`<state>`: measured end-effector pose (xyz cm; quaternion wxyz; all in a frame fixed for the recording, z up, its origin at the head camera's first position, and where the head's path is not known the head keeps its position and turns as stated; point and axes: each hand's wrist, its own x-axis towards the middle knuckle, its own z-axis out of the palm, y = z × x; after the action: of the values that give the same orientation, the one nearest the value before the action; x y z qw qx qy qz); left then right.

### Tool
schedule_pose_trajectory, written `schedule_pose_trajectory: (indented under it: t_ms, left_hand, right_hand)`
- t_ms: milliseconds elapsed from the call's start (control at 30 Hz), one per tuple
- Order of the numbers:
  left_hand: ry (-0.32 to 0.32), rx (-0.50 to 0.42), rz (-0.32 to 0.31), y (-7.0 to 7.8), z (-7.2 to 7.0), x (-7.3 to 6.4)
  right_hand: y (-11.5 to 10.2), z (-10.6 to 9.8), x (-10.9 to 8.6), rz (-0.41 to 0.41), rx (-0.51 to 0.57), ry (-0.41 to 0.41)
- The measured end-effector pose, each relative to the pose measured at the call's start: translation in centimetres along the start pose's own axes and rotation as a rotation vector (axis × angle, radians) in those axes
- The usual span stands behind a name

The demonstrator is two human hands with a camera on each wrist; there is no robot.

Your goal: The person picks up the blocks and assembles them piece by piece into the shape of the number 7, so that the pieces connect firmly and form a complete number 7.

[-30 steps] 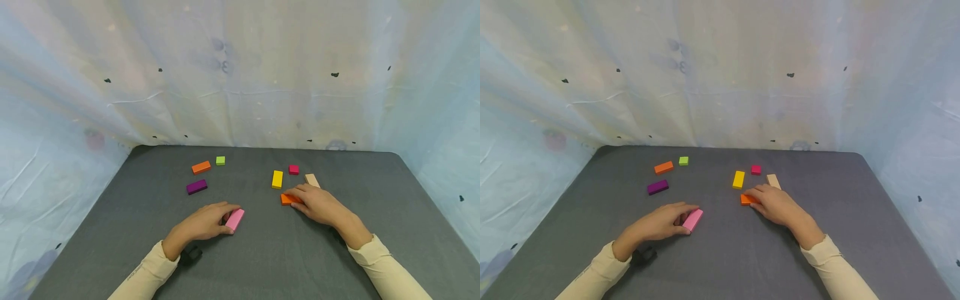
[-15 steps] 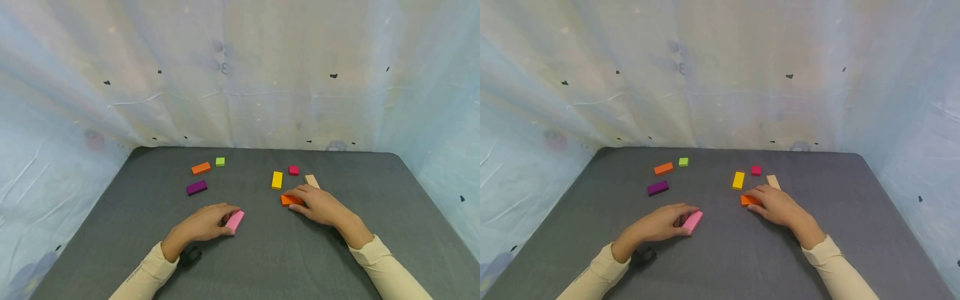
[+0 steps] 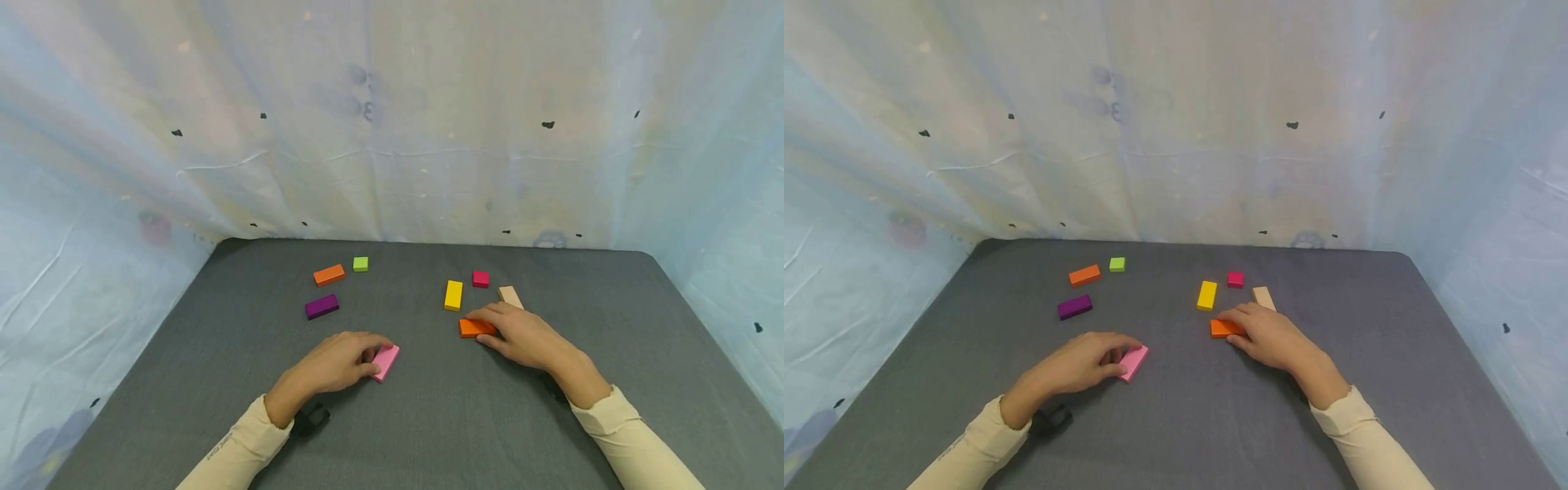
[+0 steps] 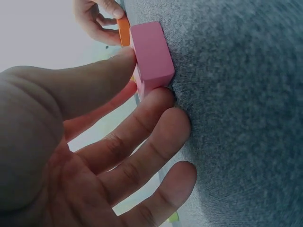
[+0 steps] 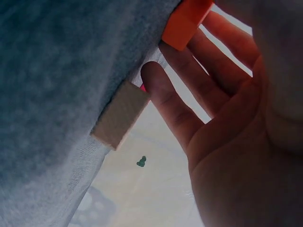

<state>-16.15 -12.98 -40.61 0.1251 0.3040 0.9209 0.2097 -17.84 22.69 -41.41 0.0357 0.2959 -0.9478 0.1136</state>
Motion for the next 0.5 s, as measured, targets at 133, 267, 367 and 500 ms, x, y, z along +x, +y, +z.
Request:
schedule_pose_trajectory:
  t_ms: [133, 267, 367, 500]
  left_hand:
    - [0.017, -0.006, 0.009, 0.35, 0.18, 0.04]
    - [0.019, -0.015, 0.015, 0.40, 0.47, 0.10]
    - [0.025, -0.004, 0.009, 0.20, 0.38, -0.01]
    - [0.015, 0.013, 0.007, 0.01, 0.04, -0.18]
  right_hand:
    - [0.08, -0.07, -0.33, 0.009, 0.001, -0.005]
    - [0.16, -0.09, -0.63, 0.019, -0.001, -0.003]
    - [0.10, -0.02, -0.41, 0.005, 0.001, 0.000]
    - [0.01, -0.02, -0.06, -0.008, 0.004, 0.002]
